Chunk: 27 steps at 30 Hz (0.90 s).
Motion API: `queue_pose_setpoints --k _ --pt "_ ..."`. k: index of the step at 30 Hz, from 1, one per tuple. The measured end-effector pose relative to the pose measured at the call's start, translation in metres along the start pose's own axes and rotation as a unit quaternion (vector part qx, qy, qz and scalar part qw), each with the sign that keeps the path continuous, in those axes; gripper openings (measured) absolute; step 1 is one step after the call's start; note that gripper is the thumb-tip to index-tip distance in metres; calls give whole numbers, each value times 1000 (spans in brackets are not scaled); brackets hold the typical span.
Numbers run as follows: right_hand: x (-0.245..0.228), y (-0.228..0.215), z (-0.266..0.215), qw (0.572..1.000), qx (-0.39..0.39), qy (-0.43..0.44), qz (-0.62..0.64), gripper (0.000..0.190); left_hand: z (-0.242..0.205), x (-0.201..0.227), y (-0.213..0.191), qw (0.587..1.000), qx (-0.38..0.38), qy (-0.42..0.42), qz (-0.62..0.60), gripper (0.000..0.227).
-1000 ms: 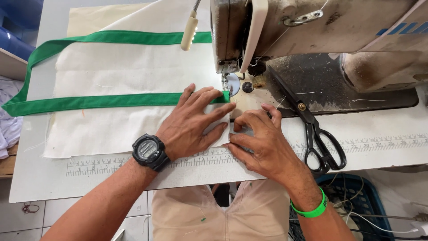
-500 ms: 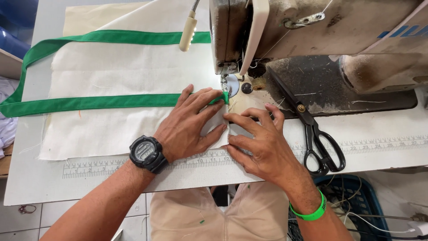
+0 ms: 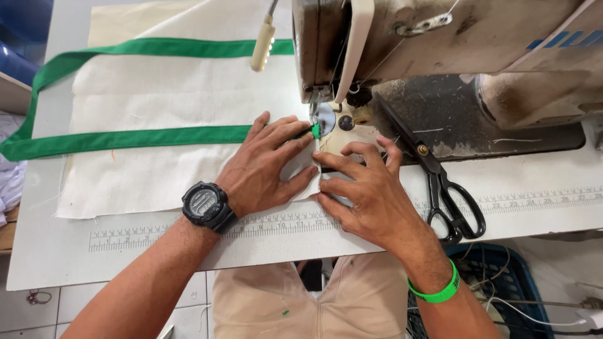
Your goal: Sewing green straps and finishing edges on a white fabric tote bag using an industrial sewing machine.
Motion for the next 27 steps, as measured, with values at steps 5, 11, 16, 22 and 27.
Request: queue_pose_setpoints --k 5,11,16,22,27 --pt "3 4 0 1000 7 1 -8 11 0 -5 2 1000 -11 -7 10 47" --pt "6 6 4 1000 8 13 -6 12 2 -13 6 1000 -12 -13 9 49" --pt "9 8 9 1000 8 16 -8 10 6 -20 7 1000 -6 -7 7 47" --pt "8 9 8 1000 6 26 -9 11 4 -20 11 1000 11 4 12 44" --pt "8 12 5 999 3 31 -21 11 4 -21 10 1000 -2 7 15 46"
Point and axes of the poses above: each hand's wrist, its own z-axis towards the middle knuckle, its own y-axis out of the palm, x = y × z, the point moved 1 cm from there along z, towards the middle knuckle, and after that the axes turned 9 degrees about x, right-handed, at the moved point
